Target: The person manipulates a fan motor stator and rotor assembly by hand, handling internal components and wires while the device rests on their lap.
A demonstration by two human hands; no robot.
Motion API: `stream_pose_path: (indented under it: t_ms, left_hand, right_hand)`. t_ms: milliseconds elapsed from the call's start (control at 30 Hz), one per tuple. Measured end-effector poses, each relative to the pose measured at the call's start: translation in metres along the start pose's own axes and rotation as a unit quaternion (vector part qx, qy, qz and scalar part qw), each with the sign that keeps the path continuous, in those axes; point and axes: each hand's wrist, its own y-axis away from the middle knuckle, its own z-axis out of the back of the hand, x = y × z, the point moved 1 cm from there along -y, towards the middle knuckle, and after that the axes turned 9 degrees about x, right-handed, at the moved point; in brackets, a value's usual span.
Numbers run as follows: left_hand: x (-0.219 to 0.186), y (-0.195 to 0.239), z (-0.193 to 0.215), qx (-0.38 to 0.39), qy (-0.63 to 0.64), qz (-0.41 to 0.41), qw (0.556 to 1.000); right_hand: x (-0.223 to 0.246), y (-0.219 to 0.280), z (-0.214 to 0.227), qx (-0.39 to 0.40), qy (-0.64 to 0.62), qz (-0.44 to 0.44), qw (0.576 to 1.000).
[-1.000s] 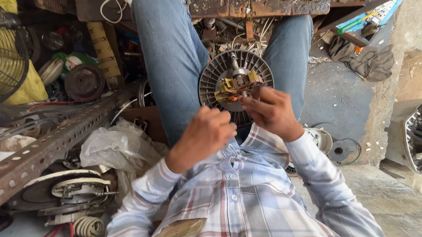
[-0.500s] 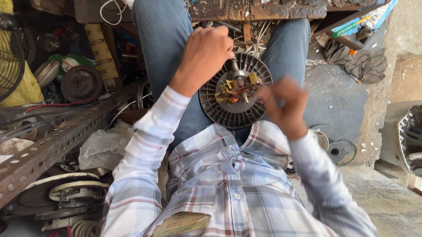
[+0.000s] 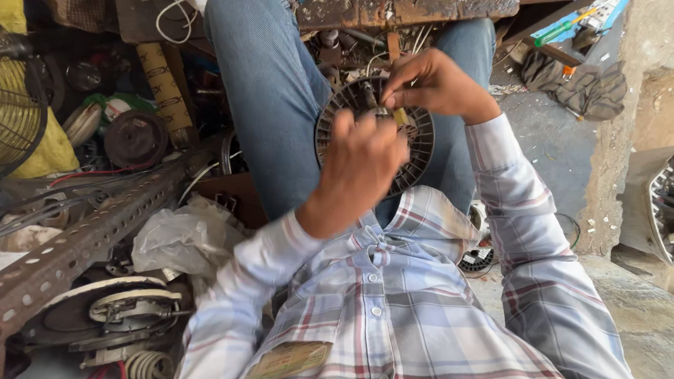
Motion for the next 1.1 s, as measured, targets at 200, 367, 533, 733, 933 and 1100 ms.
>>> stream_pose_path:
  t_ms: [200,367,533,733,933,1100]
  left_hand:
    - [-0.026,0.063,-0.02,0.106,0.063,-0.002,0.992]
    - [-0.014,0.082,-0.001,0.081,0.166,-0.007,0.983]
    - [0.024,0.058,0.028,0.004,0.126,-0.025,0.992]
    - [0.085,-0.007,0.038,-0.045,0.082,0.012,0.996]
    - [0.086,-0.019,0.027,0.036,0.178,-0.03,0.983]
    - [0.094,-0.023,0.013,0.028,0.141,-0.013,0.99]
  right_hand:
    - [0.033,0.01,-0.023,-0.127,0.175,-0.045,0.975]
    - [0.068,0.048,-0.091,-0.221,0.298,0.044,0.927]
    - [0.081,0.065,-0.126,-0.223,0.254,-0.084,0.938]
    - [0.095,0.06,-0.131,-0.241,0.267,-0.105,0.927]
    - [0.102,0.047,-0.118,-0.272,0.242,-0.108,0.925]
    - [0.093,0.034,-0.121,-0.251,0.27,-0.08,0.926]
